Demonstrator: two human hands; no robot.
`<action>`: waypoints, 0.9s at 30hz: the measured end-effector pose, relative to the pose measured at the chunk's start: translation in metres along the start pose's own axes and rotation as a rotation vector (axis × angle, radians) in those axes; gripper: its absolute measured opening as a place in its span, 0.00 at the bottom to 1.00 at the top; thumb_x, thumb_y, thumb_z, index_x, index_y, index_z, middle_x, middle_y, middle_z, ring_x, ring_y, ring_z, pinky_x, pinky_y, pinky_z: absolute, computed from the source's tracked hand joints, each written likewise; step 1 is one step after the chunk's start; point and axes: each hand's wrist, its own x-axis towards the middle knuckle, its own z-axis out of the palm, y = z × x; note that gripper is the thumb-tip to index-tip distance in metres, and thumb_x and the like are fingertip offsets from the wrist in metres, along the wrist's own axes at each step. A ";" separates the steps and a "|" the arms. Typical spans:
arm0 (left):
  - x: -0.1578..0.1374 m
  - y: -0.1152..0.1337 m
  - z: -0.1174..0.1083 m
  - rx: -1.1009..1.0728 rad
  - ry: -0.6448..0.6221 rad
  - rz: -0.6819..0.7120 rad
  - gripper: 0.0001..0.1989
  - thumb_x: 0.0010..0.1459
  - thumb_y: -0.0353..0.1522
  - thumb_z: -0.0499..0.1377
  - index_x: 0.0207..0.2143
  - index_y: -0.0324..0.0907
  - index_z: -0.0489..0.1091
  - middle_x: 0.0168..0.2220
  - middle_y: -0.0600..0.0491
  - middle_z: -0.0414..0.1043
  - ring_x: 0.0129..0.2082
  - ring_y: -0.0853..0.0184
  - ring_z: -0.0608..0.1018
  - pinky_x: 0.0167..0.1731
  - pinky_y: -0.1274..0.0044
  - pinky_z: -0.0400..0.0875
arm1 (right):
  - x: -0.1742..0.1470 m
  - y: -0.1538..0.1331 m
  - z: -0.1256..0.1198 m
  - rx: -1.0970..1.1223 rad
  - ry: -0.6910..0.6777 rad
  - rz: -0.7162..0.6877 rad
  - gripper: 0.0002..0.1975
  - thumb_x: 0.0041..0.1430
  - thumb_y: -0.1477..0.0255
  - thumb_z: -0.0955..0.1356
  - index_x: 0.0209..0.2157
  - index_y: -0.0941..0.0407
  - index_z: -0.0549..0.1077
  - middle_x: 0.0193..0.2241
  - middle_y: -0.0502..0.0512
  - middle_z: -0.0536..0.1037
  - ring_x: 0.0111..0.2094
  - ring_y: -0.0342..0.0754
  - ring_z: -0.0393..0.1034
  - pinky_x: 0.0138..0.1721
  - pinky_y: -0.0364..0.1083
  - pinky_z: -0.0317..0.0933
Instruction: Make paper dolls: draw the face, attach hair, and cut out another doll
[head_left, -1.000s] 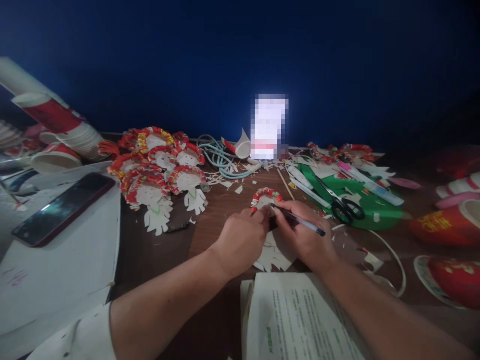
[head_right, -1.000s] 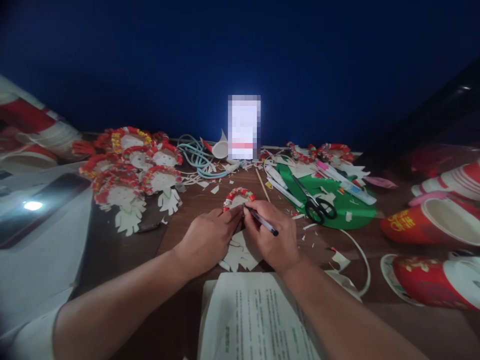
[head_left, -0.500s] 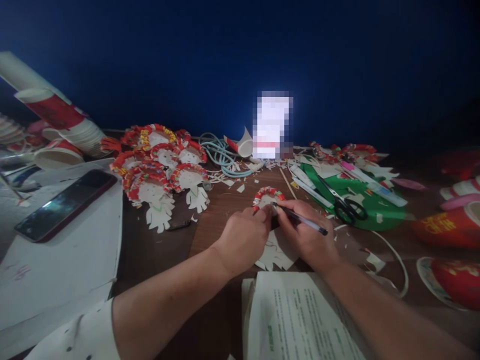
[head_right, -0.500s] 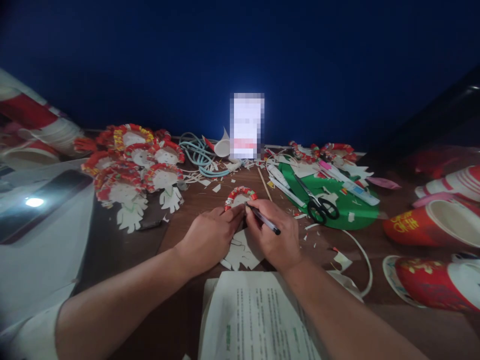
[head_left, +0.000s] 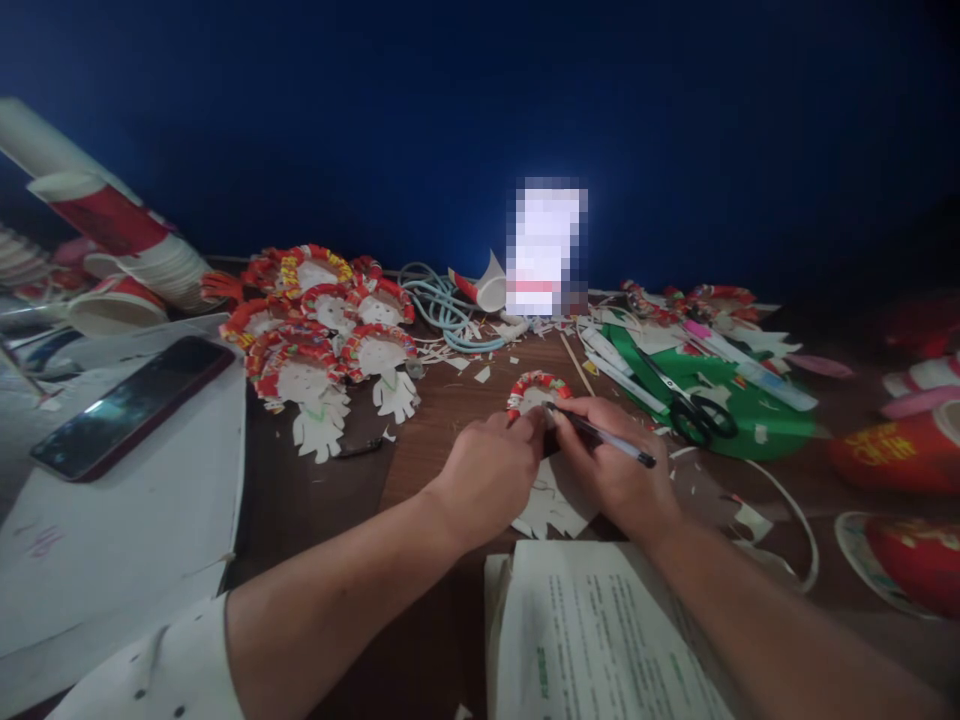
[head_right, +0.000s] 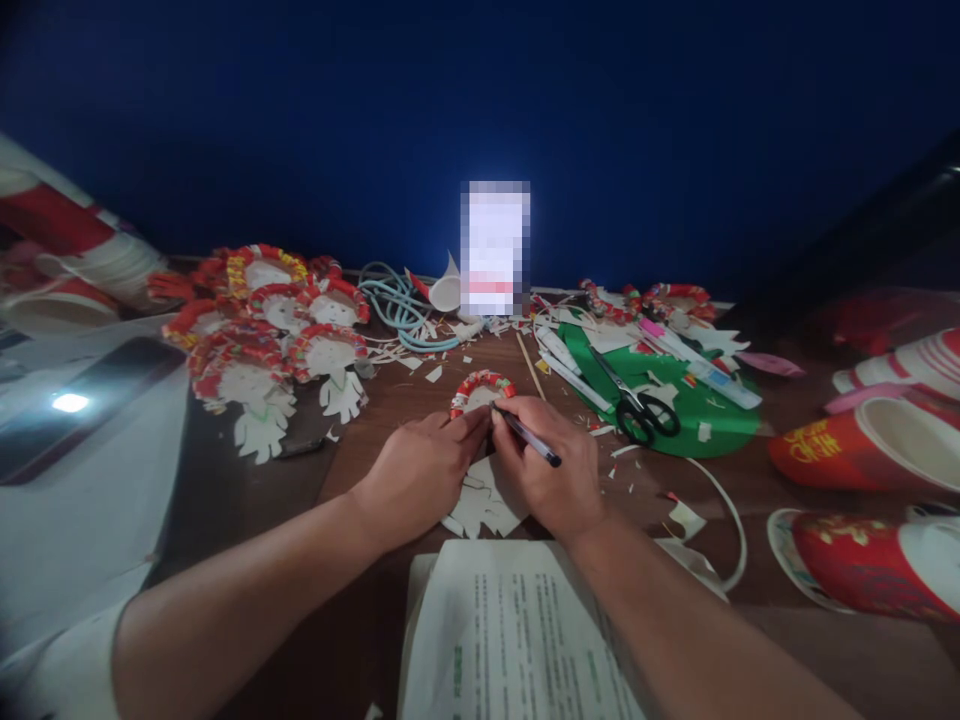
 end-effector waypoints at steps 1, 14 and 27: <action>0.000 0.000 0.000 0.001 -0.003 -0.001 0.24 0.63 0.28 0.49 0.62 0.36 0.61 0.56 0.40 0.69 0.43 0.61 0.75 0.34 0.73 0.71 | 0.000 0.000 0.000 -0.001 0.000 0.001 0.09 0.64 0.67 0.66 0.42 0.54 0.76 0.37 0.53 0.82 0.37 0.49 0.77 0.39 0.45 0.67; -0.001 -0.001 0.001 0.005 0.020 0.007 0.24 0.64 0.28 0.48 0.62 0.36 0.60 0.54 0.41 0.70 0.43 0.61 0.75 0.35 0.73 0.71 | -0.001 -0.001 -0.001 -0.003 0.000 0.005 0.10 0.64 0.65 0.65 0.42 0.53 0.76 0.38 0.54 0.82 0.38 0.49 0.77 0.39 0.46 0.68; -0.002 -0.001 0.003 0.007 0.046 0.020 0.23 0.64 0.28 0.48 0.61 0.35 0.61 0.54 0.41 0.70 0.42 0.61 0.75 0.34 0.73 0.71 | -0.001 -0.002 0.000 -0.005 0.024 -0.008 0.09 0.64 0.66 0.66 0.42 0.53 0.76 0.38 0.54 0.82 0.38 0.49 0.78 0.40 0.46 0.68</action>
